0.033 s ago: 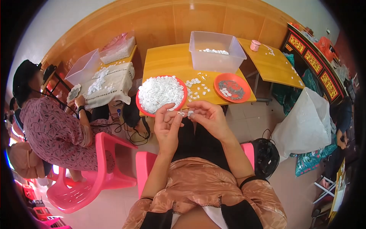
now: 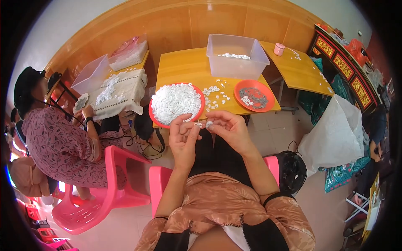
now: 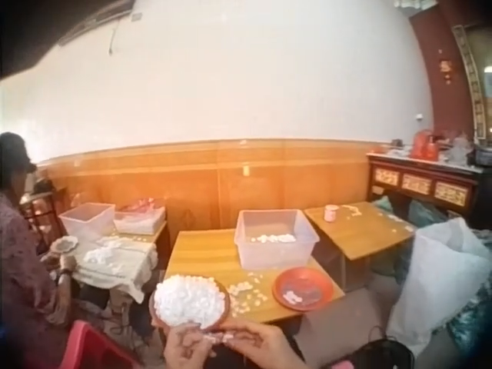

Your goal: Manually assembling and sorting small white plastic components into containers.

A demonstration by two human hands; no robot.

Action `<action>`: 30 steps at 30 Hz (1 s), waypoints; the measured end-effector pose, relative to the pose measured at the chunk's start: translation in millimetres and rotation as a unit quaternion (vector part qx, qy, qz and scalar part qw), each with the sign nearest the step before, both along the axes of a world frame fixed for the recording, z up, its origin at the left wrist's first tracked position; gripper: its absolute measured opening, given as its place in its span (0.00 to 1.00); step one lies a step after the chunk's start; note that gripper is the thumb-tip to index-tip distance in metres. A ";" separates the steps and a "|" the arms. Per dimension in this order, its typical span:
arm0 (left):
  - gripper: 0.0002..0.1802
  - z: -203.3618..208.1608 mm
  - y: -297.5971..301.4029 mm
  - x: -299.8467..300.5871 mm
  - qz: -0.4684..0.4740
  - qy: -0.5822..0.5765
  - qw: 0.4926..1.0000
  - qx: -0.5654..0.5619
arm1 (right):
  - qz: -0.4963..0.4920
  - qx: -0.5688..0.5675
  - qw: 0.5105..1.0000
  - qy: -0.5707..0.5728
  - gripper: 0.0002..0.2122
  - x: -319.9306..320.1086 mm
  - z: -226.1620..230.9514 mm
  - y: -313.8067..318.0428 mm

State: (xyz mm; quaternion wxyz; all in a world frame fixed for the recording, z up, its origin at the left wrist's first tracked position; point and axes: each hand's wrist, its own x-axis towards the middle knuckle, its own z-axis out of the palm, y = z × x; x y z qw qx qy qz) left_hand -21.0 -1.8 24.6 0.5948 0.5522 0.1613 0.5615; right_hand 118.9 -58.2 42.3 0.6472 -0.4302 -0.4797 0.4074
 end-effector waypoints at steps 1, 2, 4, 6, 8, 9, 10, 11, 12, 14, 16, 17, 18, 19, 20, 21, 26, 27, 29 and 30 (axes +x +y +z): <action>0.18 2.6 -2.9 0.1 -0.005 -0.001 1.000 -0.003 | -0.009 0.005 1.000 0.025 0.12 -0.7 -1.6 -1.7; 0.18 5.0 -5.5 0.0 -0.009 -0.003 1.000 -0.006 | -0.018 0.011 0.999 0.049 0.13 -1.7 -2.8 -3.1; 0.18 10.1 -11.6 0.4 -0.013 -0.010 1.000 -0.013 | -0.027 0.028 0.997 0.067 0.13 -4.9 -2.9 -5.3; 0.18 13.4 -15.4 -0.3 -0.014 -0.017 1.000 -0.017 | -0.032 0.047 0.995 0.085 0.13 -8.5 -1.2 -7.8; 0.17 15.8 -17.7 -1.7 -0.030 -0.043 0.998 -0.030 | -0.044 0.000 0.987 0.155 0.12 -12.7 0.4 -10.5; 0.17 16.8 -18.7 -2.3 -0.029 -0.043 0.998 -0.026 | -0.043 0.004 0.987 0.155 0.12 -15.8 1.5 -12.0; 0.17 17.6 -19.9 -2.8 -0.036 -0.041 0.998 -0.033 | -0.047 0.002 0.982 0.182 0.12 -19.4 2.7 -14.0; 0.18 18.3 -20.5 -3.2 -0.042 -0.038 0.998 -0.039 | -0.051 0.000 0.977 0.209 0.12 -21.9 3.5 -15.2; 0.18 18.8 -21.2 -3.9 -0.042 -0.037 0.998 -0.036 | -0.050 0.003 0.976 0.210 0.12 -23.6 3.9 -16.4; 0.20 19.1 -21.9 -5.3 -0.052 -0.048 0.997 -0.038 | -0.060 0.026 0.982 0.176 0.11 -25.6 4.2 -18.1; 0.20 23.6 -23.8 -6.6 -0.060 -0.049 0.996 -0.038 | -0.054 0.029 0.984 0.170 0.11 -24.0 7.8 -20.8; 0.21 25.0 -24.3 -7.1 -0.067 -0.051 0.996 -0.041 | -0.048 0.029 0.985 0.164 0.11 -23.0 9.8 -22.2; 0.21 24.5 -24.3 -7.1 -0.068 -0.049 0.996 -0.042 | -0.048 0.028 0.985 0.165 0.11 -21.9 11.1 -23.6; 0.22 23.3 -23.8 -6.9 -0.068 -0.040 0.997 -0.021 | -0.043 0.034 0.988 0.145 0.12 -20.5 12.4 -24.7; 0.22 22.5 -23.8 -6.6 -0.068 -0.031 0.997 -0.001 | -0.038 0.040 0.991 0.124 0.12 -19.4 13.6 -25.6; 0.22 21.8 -24.0 -6.2 -0.070 -0.029 0.997 -0.003 | -0.041 0.039 0.990 0.126 0.12 -18.9 14.8 -26.6; 0.23 23.4 -29.9 -5.3 -0.045 -0.002 0.998 0.053 | -0.019 0.034 0.991 0.127 0.11 -15.3 13.5 -25.9; 0.23 24.1 -30.8 -5.1 -0.047 -0.001 0.998 0.051 | -0.021 0.033 0.991 0.128 0.11 -14.4 13.5 -26.1; 0.23 25.2 -32.4 -4.7 -0.038 0.012 0.997 0.068 | -0.025 0.028 0.991 0.126 0.11 -13.3 13.7 -27.1; 0.23 26.5 -33.9 -4.4 -0.039 0.013 0.997 0.067 | -0.026 0.028 0.991 0.127 0.11 -13.1 13.5 -27.4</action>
